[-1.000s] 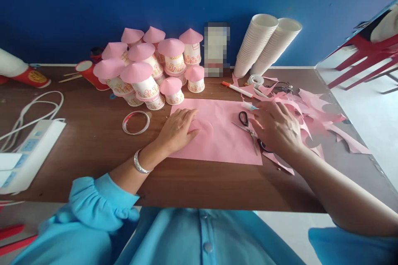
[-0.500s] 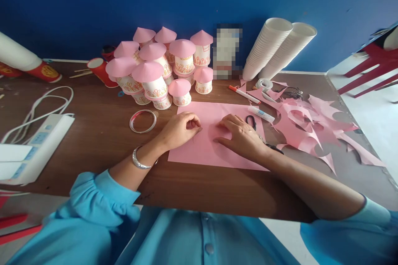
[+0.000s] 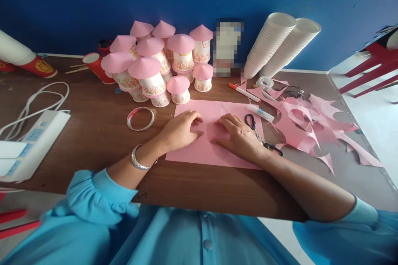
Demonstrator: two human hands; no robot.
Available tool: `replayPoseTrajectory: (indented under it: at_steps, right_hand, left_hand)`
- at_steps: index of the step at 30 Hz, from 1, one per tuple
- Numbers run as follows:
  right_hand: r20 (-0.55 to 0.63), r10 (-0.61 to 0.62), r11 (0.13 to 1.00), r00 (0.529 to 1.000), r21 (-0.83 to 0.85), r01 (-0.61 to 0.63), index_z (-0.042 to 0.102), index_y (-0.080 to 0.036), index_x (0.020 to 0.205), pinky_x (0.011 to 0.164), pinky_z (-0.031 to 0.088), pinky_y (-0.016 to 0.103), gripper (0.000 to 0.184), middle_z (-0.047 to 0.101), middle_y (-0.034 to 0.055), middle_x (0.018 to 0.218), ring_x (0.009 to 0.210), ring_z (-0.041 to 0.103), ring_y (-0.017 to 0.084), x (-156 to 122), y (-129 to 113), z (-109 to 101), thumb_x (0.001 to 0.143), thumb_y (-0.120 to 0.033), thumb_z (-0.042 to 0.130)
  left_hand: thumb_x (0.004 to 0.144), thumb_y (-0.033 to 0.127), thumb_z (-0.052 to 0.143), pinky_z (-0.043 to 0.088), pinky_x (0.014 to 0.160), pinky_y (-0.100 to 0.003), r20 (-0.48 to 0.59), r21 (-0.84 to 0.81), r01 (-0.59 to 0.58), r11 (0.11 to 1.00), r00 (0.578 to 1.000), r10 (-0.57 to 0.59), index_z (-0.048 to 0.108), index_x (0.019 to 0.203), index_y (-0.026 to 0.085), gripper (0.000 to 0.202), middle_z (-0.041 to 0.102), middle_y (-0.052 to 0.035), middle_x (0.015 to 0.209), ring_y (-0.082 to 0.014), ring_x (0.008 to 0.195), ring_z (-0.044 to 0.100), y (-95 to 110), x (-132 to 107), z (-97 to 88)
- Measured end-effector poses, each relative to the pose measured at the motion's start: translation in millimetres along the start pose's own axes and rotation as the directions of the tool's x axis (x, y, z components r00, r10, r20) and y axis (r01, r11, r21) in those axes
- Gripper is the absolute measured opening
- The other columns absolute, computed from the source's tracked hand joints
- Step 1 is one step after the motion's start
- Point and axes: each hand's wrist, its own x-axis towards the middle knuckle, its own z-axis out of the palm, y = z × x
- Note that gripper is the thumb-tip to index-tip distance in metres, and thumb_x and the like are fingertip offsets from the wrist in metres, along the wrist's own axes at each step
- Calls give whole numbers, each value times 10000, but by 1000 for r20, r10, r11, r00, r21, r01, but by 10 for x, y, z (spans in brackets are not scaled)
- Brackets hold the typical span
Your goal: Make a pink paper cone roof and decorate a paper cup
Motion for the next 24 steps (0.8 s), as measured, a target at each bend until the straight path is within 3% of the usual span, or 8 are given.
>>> replayPoseTrajectory:
  at_steps: [4, 7, 10, 14, 18, 24]
  right_hand:
    - [0, -11, 1000, 1000, -11, 11, 675, -201, 1178, 960, 583, 497, 328, 697, 137, 1195, 1114, 661, 341, -2, -1, 4, 915, -367, 776]
    - [-10, -21, 1000, 1000, -13, 21, 674, -201, 1176, 954, 584, 490, 318, 691, 142, 1201, 1112, 659, 339, -9, 12, 20, 925, -375, 762]
    - [-13, -25, 1000, 1000, -12, 25, 673, -190, 1178, 951, 583, 487, 310, 688, 147, 1196, 1110, 654, 338, -14, 22, 25, 941, -379, 738]
    - [17, -23, 999, 1000, 24, 22, 677, -195, 1180, 968, 577, 485, 312, 680, 140, 1210, 1119, 651, 329, -11, 23, -4, 935, -377, 746]
    - [55, -18, 1000, 998, 24, 16, 680, -193, 1184, 985, 568, 510, 375, 668, 143, 1242, 1140, 634, 341, -17, 2, -47, 883, -378, 807]
    - [143, 19, 1000, 990, -8, -18, 678, -174, 1054, 982, 555, 520, 327, 657, 143, 1211, 1136, 615, 349, -18, -86, -93, 829, -321, 864]
  left_hand:
    - [783, 273, 856, 585, 913, -405, 12, 88, -44, 995, 999, 43, 629, 1144, 199, 432, 745, -88, 1158, -261, 988, 730, 33, -31, -2]
    - [767, 309, 859, 581, 861, -406, 73, 187, -52, 981, 997, 39, 621, 1141, 220, 452, 765, -66, 1089, -295, 1020, 738, 104, -79, -12]
    - [749, 353, 866, 548, 739, -379, 130, 286, -22, 958, 991, -16, 625, 1094, 223, 441, 772, -54, 1002, -297, 919, 745, 166, -115, -48]
    - [782, 360, 833, 501, 698, -355, 208, 285, 2, 958, 976, -64, 624, 1004, 225, 333, 755, -32, 957, -263, 855, 727, 187, -112, -112]
    - [813, 337, 804, 513, 756, -357, 263, 219, -19, 975, 964, -40, 597, 958, 226, 277, 735, -25, 1037, -254, 948, 720, 159, -102, -128]
    - [781, 319, 863, 552, 973, -413, 187, 220, -33, 975, 982, -9, 558, 1278, 205, 593, 646, -96, 1341, -298, 1218, 670, 111, -137, -68]
